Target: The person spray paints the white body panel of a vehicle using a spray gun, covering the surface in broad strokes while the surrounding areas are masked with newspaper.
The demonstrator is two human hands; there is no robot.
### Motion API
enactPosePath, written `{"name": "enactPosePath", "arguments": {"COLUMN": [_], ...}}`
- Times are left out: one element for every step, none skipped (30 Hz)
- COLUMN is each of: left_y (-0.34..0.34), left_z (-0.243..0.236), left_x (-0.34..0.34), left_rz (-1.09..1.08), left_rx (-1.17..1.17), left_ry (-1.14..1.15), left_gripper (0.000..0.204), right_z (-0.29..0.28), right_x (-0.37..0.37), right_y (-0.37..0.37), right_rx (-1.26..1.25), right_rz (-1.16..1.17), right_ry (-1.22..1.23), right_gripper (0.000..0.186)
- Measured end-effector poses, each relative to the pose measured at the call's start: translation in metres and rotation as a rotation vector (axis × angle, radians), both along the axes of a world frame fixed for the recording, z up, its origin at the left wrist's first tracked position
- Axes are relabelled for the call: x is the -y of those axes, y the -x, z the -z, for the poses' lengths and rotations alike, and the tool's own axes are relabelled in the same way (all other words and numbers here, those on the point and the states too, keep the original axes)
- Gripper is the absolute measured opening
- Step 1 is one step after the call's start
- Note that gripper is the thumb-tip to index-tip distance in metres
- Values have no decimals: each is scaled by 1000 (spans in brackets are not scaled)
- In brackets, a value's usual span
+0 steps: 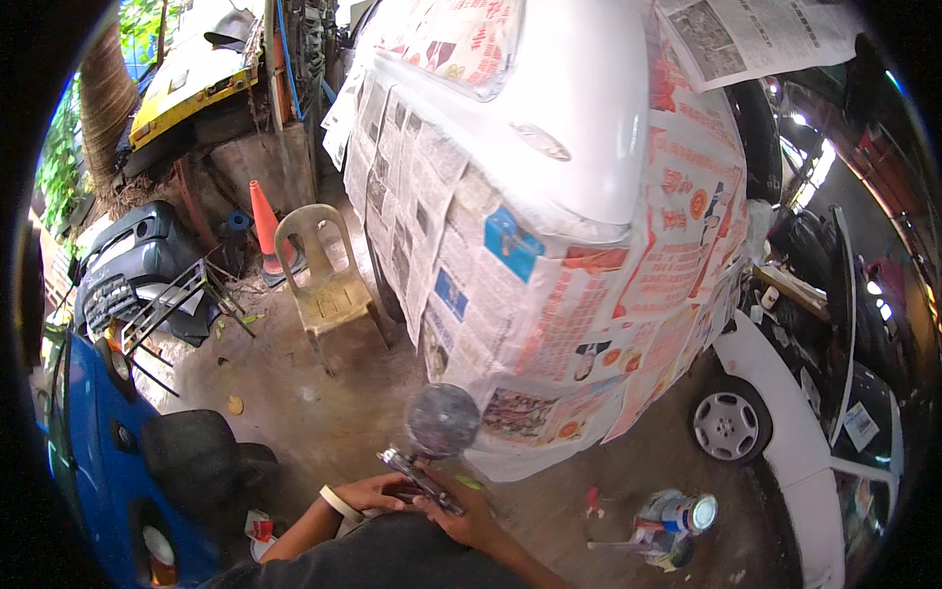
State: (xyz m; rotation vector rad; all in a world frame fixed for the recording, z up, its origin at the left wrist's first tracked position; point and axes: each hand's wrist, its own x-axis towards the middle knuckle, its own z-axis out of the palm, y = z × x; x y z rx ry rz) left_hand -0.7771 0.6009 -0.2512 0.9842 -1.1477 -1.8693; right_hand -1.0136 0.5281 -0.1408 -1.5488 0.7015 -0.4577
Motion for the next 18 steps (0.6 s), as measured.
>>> {"name": "enactPosePath", "arguments": {"left_y": [-16,-31,-44,-53,-63,-74,-84,-96,-109,-121,-132,-140,-150,-158,-166,-171,-177,-180], "left_z": [-3,-6,-9,-11,-11,-7,-1,5,11,17,22,21,31,46,45,42,43,48], "left_x": [-12,-23,-34,-43,-51,-59,-66,-74,-79,-84,-89,-94,-103,-114,-112,-109,-108,-104], "left_rz": [-21,-41,-91,-142,-194,-231,-269,-307,-289,-270,-248,-245,-240,-232,-220,-209,-215,-215], "left_rx": [-86,-172,-255,-337,-417,-439,-461,-481,-417,-353,-289,-250,-196,-143,-90,-78,1,78], "left_ry": [-7,-15,-23,-30,-38,-82,-125,-168,-123,-77,-32,-26,-72,-117,-154,-105,-84,-52], "left_gripper": [79,83,85,87,89,88,87,87,84,82,79,70,66,62,58,49,48,47], "right_z": [3,10,13,10,10,13,19,25,32,38,42,43,44,44,43,43,46,51], "right_x": [-5,-9,-13,-15,-20,-25,-31,-38,-44,-50,-53,-54,-54,-56,-55,-53,-53,-51], "right_y": [-21,-41,-63,-80,-100,-120,-139,-156,-172,-186,-195,-203,-211,-218,-224,-231,-238,-242], "right_rx": [22,46,72,5,47,84,120,155,191,227,182,139,100,56,10,-37,-17,2], "right_rz": [-33,-64,-99,-189,-179,-166,-155,-140,-131,-120,-160,-197,-234,-274,-310,-344,-356,-361], "right_ry": [5,11,14,-56,36,128,171,214,208,201,163,123,87,89,100,109,111,124], "right_gripper": [57,58,58,60,61,61,60,60,59,58,57,55,54,54,54,54,55,56]}}
